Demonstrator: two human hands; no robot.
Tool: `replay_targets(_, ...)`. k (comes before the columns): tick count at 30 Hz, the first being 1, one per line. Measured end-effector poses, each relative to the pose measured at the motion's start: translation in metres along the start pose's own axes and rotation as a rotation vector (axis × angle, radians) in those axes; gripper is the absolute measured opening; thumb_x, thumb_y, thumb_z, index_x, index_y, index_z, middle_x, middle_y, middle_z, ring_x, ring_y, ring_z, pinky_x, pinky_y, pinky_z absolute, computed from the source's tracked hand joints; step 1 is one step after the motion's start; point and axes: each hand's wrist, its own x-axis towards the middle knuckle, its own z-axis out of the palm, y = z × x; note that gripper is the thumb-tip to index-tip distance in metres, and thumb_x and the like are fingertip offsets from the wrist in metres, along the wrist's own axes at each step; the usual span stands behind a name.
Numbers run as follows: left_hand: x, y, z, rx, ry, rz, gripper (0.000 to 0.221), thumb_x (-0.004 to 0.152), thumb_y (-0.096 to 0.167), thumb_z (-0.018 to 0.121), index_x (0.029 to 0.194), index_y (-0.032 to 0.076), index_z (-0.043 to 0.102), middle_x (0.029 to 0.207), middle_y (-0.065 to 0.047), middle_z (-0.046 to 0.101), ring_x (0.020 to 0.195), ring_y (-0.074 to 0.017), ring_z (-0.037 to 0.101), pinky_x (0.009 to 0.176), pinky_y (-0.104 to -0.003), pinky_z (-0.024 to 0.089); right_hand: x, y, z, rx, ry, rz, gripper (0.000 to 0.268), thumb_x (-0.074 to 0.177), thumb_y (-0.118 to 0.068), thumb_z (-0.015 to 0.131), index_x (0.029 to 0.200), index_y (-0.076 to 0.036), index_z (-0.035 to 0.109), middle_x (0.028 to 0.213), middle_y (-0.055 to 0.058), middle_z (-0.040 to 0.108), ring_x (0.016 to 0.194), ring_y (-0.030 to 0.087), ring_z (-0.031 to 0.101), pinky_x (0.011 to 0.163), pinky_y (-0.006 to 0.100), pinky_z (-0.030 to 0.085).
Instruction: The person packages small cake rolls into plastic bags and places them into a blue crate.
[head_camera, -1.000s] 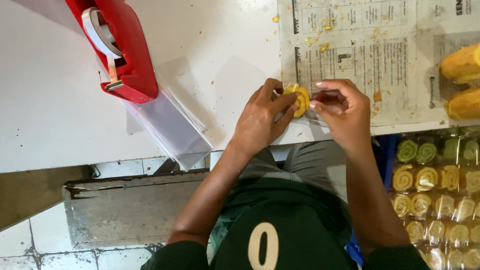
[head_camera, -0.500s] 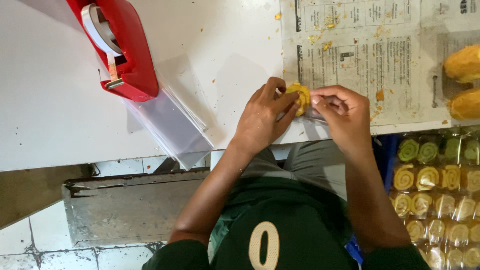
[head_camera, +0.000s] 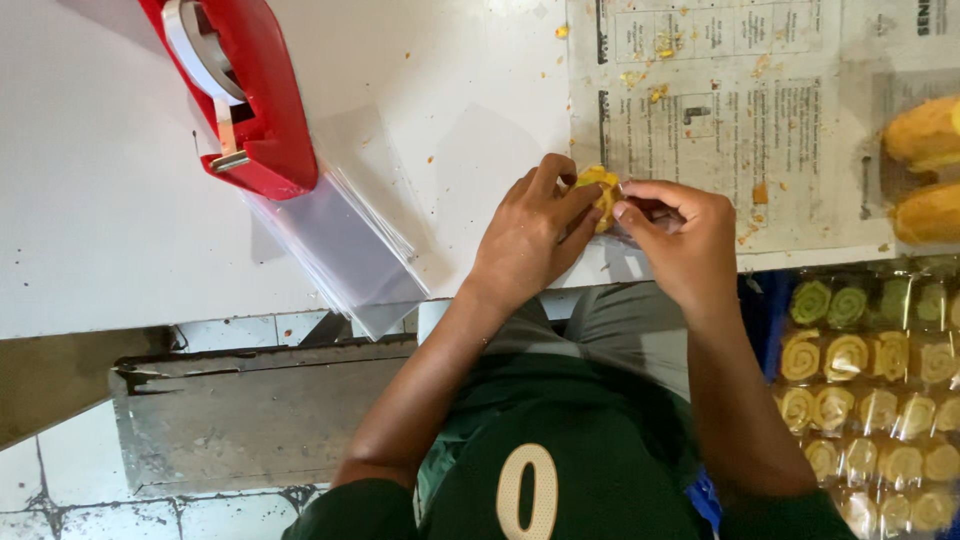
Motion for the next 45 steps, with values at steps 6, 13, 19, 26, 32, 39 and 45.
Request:
replay_targets(6, 0.001, 0.002, -0.003, -0.002, 0.008, 0.001, 0.019, 0.092, 0.013, 0.073, 0.109, 0.003, 0.076, 0.101, -0.013, 0.055, 0.079, -0.0343, 0.068, 0.071, -0.044, 0.057, -0.007, -0.029, 0.001, 0.006, -0.059, 0.0, 0.08, 0.093, 0.009, 0.069, 0.163, 0.001, 0.032, 0.09, 0.024, 0.068, 0.078, 0.022, 0.06, 0.069, 0.038, 0.057)
replay_targets(13, 0.0, 0.0, 0.0, 0.002, 0.01, -0.01, 0.021, 0.092, 0.013, 0.074, 0.111, 0.004, 0.075, 0.101, -0.013, 0.055, 0.081, -0.0346, 0.069, 0.072, -0.045, 0.058, -0.006, -0.034, 0.0, -0.018, -0.072, 0.01, 0.081, 0.095, 0.007, 0.07, 0.165, -0.002, 0.03, 0.09, 0.022, 0.069, 0.079, 0.02, 0.061, 0.071, 0.035, 0.055)
replay_targets(19, 0.001, 0.0, 0.0, 0.015, 0.021, -0.001, 0.02, 0.091, 0.013, 0.073, 0.109, 0.004, 0.075, 0.101, -0.013, 0.054, 0.079, -0.0343, 0.068, 0.071, -0.044, 0.057, 0.001, -0.025, -0.002, -0.03, -0.117, 0.029, 0.086, 0.094, 0.008, 0.07, 0.168, -0.006, 0.028, 0.091, 0.023, 0.069, 0.077, 0.023, 0.061, 0.07, 0.037, 0.056)
replay_targets(26, 0.0, 0.001, -0.002, -0.001, 0.017, 0.0, 0.021, 0.093, 0.014, 0.072, 0.11, 0.003, 0.075, 0.101, -0.013, 0.054, 0.079, -0.0344, 0.068, 0.071, -0.044, 0.057, 0.005, -0.045, -0.003, -0.166, -0.148, 0.02, 0.085, 0.091, 0.008, 0.072, 0.165, -0.004, 0.032, 0.087, 0.026, 0.07, 0.072, 0.029, 0.064, 0.065, 0.042, 0.055)
replay_targets(32, 0.001, -0.001, -0.002, 0.01, 0.031, 0.019, 0.021, 0.091, 0.014, 0.073, 0.109, 0.003, 0.075, 0.1, -0.013, 0.054, 0.078, -0.0341, 0.067, 0.069, -0.044, 0.057, 0.006, -0.057, 0.0, -0.273, -0.146, 0.008, 0.078, 0.089, 0.004, 0.073, 0.16, 0.001, 0.04, 0.08, 0.025, 0.07, 0.069, 0.031, 0.066, 0.064, 0.042, 0.053)
replay_targets(39, 0.001, -0.001, 0.001, 0.003, 0.03, 0.025, 0.018, 0.092, 0.014, 0.073, 0.106, 0.002, 0.075, 0.099, -0.014, 0.055, 0.079, -0.0343, 0.068, 0.071, -0.044, 0.058, 0.009, -0.046, 0.0, -0.337, -0.122, 0.022, 0.08, 0.084, -0.007, 0.079, 0.156, -0.002, 0.043, 0.071, 0.017, 0.068, 0.063, 0.028, 0.065, 0.059, 0.041, 0.051)
replay_targets(45, 0.003, 0.004, -0.003, 0.003, 0.003, 0.012, 0.017, 0.093, 0.013, 0.072, 0.106, 0.003, 0.075, 0.1, -0.013, 0.056, 0.08, -0.0348, 0.067, 0.07, -0.044, 0.056, 0.018, -0.035, -0.003, -0.246, -0.085, 0.006, 0.073, 0.085, 0.0, 0.075, 0.151, -0.001, 0.045, 0.07, 0.015, 0.064, 0.062, 0.028, 0.063, 0.06, 0.04, 0.048)
